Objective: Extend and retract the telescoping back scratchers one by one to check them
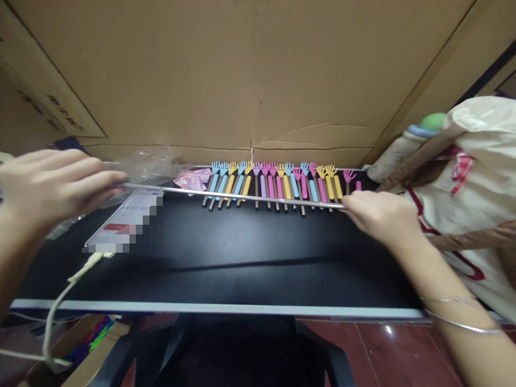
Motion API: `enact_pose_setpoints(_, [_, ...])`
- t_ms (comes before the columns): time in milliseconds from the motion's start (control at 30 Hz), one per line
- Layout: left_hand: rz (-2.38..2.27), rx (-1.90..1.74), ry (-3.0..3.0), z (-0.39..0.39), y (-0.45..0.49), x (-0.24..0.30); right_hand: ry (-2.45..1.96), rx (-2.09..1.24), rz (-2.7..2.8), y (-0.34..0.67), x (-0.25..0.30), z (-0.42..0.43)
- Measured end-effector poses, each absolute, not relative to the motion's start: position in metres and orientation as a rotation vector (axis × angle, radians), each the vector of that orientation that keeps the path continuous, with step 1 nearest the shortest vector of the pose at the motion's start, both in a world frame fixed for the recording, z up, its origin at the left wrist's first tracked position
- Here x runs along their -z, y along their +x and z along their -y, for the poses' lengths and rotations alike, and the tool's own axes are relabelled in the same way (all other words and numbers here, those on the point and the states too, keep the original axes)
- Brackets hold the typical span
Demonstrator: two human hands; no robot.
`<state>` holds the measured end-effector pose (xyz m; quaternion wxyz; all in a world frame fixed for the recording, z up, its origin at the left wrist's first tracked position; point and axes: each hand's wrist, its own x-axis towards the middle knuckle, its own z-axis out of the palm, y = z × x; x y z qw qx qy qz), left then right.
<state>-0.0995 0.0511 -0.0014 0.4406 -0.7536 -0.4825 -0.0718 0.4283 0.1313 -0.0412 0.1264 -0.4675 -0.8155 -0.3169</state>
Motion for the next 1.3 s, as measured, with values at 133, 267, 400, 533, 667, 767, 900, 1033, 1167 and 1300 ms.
enact_pose_setpoints(133, [1.411,0.230,-1.807,-0.043,-0.143,0.014,-1.618,1.021,2.368,0.478,0.040,-0.140])
enact_pose_setpoints(267, [1.553,0.237,-1.838,-0.040,-0.159,0.031,-1.602,1.021,2.402,0.483,0.042,-0.139])
enact_pose_setpoints(400, [1.612,0.244,-1.836,-0.040,-0.168,0.038,-1.571,1.062,2.418,0.479,0.044,-0.137])
enact_pose_setpoints(533, [1.642,0.238,-1.824,-0.039,-0.172,0.036,-1.604,0.973,2.446,0.485,0.047,-0.138])
enact_pose_setpoints(667, [1.667,0.318,-1.830,-0.038,-0.175,0.037,-1.661,0.917,2.401,0.493,0.053,-0.134])
enact_pose_setpoints(767, [1.702,0.364,-1.916,-0.040,-0.176,0.038,-1.713,0.842,2.394,0.494,0.054,-0.130])
enact_pose_setpoints(900, [1.802,0.398,-1.945,-0.045,-0.173,0.041,-1.856,0.732,2.342,0.492,0.052,-0.132])
enact_pose_setpoints(1033, [1.859,0.424,-1.905,-0.049,-0.169,0.044,-1.914,0.708,2.292,0.493,0.051,-0.135])
enact_pose_setpoints(1167, [1.875,0.415,-1.907,-0.050,-0.172,0.043,-1.878,0.713,2.307,0.492,0.048,-0.134])
enact_pose_setpoints(1300, [1.834,0.332,-1.989,-0.053,-0.168,0.042,-1.820,0.702,2.365,0.482,0.043,-0.130])
